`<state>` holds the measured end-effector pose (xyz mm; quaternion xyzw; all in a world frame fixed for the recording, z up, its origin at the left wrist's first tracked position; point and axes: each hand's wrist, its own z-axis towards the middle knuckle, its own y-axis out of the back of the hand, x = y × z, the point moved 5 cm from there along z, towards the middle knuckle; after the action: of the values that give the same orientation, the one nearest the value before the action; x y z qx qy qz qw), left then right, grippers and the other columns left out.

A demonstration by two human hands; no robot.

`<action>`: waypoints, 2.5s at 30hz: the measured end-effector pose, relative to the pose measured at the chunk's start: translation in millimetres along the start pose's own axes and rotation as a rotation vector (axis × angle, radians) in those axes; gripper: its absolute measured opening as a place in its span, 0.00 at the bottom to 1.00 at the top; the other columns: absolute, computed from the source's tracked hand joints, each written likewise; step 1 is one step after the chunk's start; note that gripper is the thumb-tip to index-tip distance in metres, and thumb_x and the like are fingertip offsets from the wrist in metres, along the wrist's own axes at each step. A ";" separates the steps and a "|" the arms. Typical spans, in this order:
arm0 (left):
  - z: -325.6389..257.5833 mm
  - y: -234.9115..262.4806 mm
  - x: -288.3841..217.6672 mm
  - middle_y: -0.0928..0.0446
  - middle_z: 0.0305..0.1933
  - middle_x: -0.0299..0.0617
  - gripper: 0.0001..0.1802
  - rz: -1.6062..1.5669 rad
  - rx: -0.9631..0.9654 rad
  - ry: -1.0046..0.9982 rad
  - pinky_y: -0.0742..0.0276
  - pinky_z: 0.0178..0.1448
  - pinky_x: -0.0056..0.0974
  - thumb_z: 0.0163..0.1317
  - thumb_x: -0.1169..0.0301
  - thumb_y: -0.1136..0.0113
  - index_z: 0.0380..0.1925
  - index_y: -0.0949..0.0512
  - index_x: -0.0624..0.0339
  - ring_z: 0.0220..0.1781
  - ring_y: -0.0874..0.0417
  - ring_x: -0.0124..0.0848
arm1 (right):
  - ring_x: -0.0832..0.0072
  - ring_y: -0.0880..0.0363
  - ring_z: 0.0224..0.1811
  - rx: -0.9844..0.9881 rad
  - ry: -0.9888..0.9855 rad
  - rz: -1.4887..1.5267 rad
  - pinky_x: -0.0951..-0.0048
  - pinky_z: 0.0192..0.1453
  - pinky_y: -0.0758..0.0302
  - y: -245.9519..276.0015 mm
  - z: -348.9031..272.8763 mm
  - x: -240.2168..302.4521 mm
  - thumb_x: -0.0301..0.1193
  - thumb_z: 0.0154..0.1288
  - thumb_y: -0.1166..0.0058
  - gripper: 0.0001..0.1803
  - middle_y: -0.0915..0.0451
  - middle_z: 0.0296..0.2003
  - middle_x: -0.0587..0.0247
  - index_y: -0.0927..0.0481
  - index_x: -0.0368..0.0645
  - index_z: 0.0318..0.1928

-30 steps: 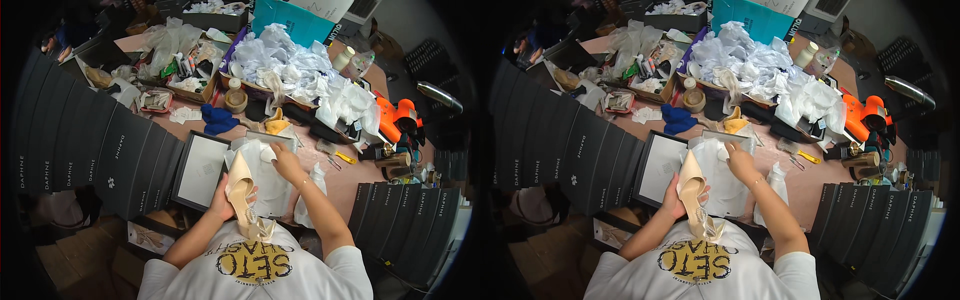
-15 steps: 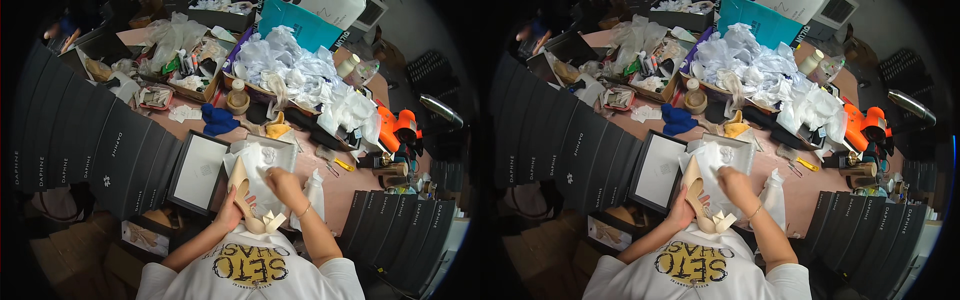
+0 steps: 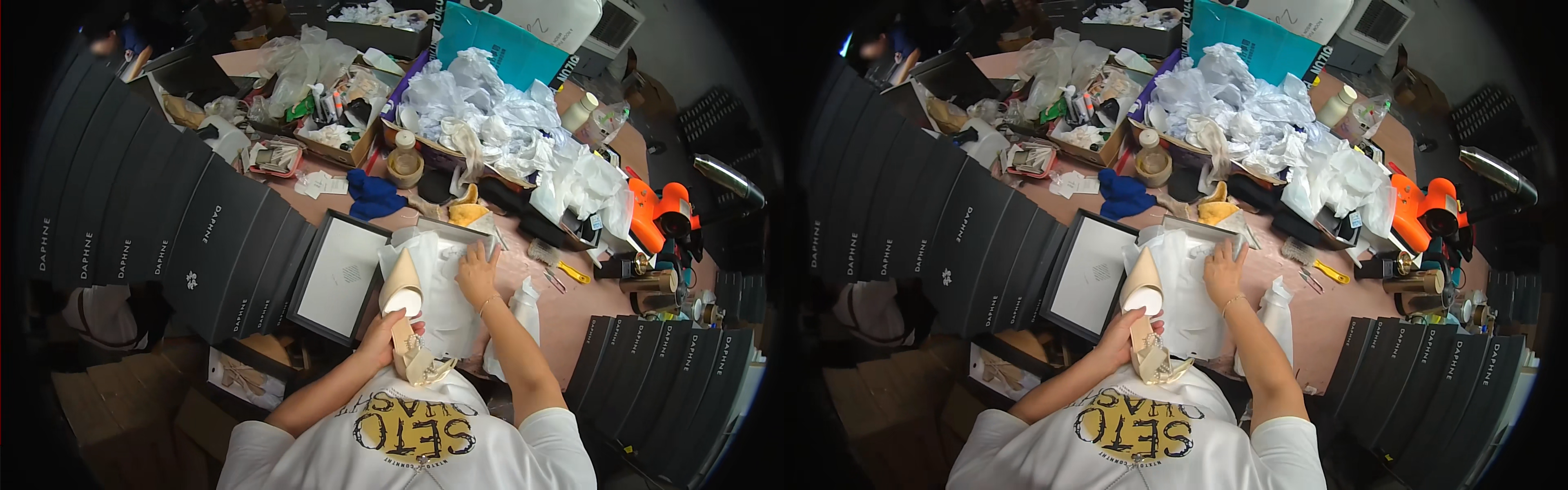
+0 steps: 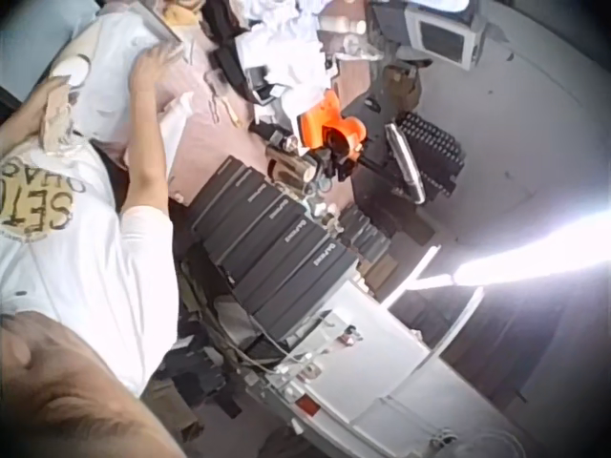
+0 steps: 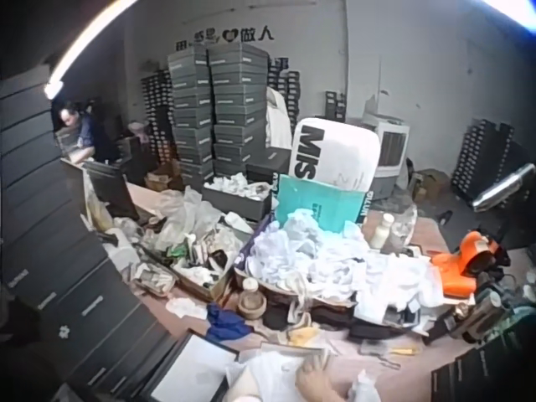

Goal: Packaging a pair of high-heeled shoes into a shoe box using tissue paper.

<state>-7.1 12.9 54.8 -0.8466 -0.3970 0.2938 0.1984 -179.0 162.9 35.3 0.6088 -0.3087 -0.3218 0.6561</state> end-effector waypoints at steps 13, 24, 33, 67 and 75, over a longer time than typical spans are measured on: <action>-14.6 -29.0 8.8 0.29 0.56 0.42 0.25 -0.050 0.070 -0.072 0.26 0.57 0.43 0.69 0.57 0.52 0.61 0.36 0.57 0.53 0.25 0.33 | 0.56 0.24 0.45 0.035 0.093 0.469 0.59 0.47 0.27 63.2 1.2 104.2 0.31 0.54 0.39 0.18 0.25 0.40 0.56 0.28 0.43 0.45; -3.4 1.6 3.6 0.24 0.48 0.44 0.27 0.030 0.040 0.013 0.21 0.48 0.43 0.68 0.52 0.50 0.55 0.32 0.63 0.44 0.20 0.36 | 0.51 0.18 0.35 0.027 -0.549 0.637 0.59 0.43 0.23 -93.7 46.4 -25.2 0.39 0.54 0.36 0.26 0.19 0.31 0.44 0.27 0.32 0.46; 1.1 -4.1 -4.9 0.26 0.51 0.43 0.26 -0.097 0.068 -0.035 0.25 0.55 0.46 0.67 0.52 0.50 0.56 0.32 0.60 0.50 0.22 0.37 | 0.63 0.23 0.36 0.120 0.236 0.859 0.65 0.37 0.24 96.2 -34.0 90.3 0.30 0.49 0.37 0.18 0.25 0.38 0.60 0.28 0.41 0.40; -22.3 -88.7 -5.9 0.38 0.66 0.51 0.41 1.197 0.482 -0.754 0.45 0.73 0.38 0.60 0.66 0.36 0.68 0.46 0.66 0.71 0.41 0.37 | 0.46 0.20 0.36 -0.019 -0.781 0.806 0.53 0.39 0.25 47.1 -190.6 -48.7 0.43 0.58 0.40 0.21 0.19 0.34 0.41 0.20 0.34 0.35; -6.5 -62.4 -33.9 0.22 0.45 0.38 0.18 0.381 0.279 -0.524 0.25 0.49 0.32 0.66 0.62 0.42 0.48 0.25 0.65 0.45 0.22 0.26 | 0.53 0.25 0.53 -0.384 -0.436 0.944 0.59 0.50 0.27 180.2 -83.1 31.0 0.40 0.60 0.40 0.24 0.24 0.49 0.49 0.25 0.37 0.51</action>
<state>-54.9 23.3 106.7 -0.7660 -0.2253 0.5843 0.1453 -85.7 197.4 209.8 0.1932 -0.6126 -0.1618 0.7491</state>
